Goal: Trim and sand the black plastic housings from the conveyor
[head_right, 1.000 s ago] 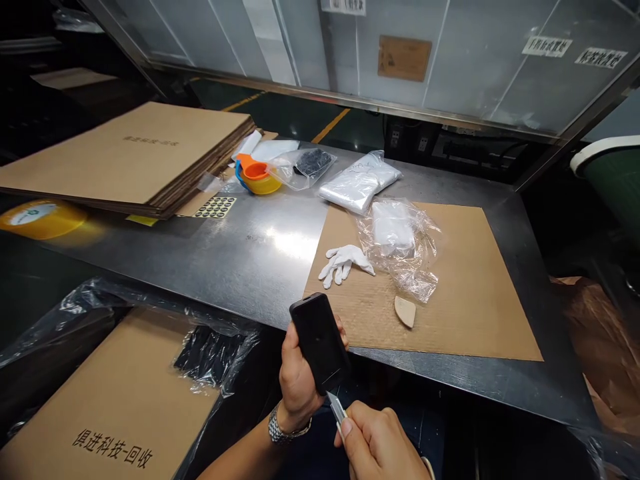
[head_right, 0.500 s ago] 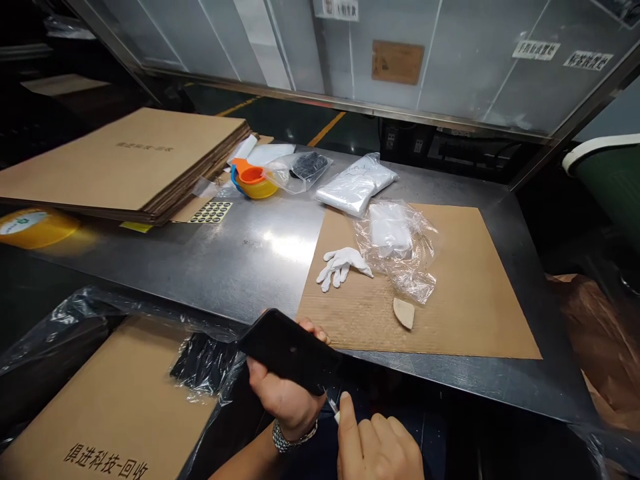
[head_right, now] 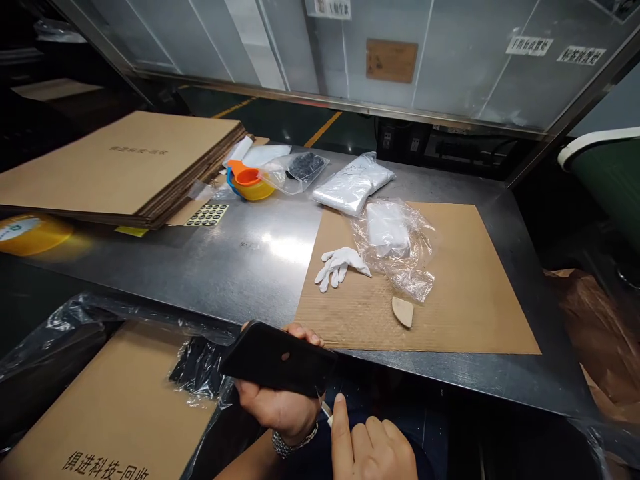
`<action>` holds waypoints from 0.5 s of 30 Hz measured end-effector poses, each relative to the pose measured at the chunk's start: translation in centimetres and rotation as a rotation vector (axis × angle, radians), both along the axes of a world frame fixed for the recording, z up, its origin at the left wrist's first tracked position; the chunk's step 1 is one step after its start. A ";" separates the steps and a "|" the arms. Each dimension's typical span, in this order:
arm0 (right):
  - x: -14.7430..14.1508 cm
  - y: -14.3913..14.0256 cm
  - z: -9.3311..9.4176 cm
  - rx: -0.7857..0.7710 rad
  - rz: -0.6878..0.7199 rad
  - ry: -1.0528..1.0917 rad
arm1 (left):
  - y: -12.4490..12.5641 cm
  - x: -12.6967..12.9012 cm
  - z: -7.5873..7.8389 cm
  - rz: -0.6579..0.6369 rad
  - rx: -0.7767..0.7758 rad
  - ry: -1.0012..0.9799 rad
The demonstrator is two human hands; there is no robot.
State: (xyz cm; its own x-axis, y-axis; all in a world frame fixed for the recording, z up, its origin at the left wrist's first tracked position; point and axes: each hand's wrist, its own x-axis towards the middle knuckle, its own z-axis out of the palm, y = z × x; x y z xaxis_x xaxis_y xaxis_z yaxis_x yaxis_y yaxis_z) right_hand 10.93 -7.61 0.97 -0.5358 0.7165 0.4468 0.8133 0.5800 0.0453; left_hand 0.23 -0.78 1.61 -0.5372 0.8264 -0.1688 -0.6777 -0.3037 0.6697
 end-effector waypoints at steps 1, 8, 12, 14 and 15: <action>0.0 0.0 -0.1 -0.004 -0.001 -0.005 | -0.1 0.0 -0.1 0.000 -0.006 0.001; 0.3 -0.3 -0.4 0.003 -0.021 -0.047 | -0.2 0.2 0.1 -0.001 -0.008 0.013; 0.3 -0.2 -0.1 0.019 -0.038 -0.120 | -0.3 0.2 -0.5 0.004 -0.087 0.019; 0.4 -0.1 0.1 0.036 -0.046 -0.158 | -0.4 -0.1 -1.2 -0.062 -0.195 -0.005; 0.5 0.0 0.2 0.048 -0.047 -0.173 | -0.5 -0.3 -1.5 -0.123 -0.264 -0.030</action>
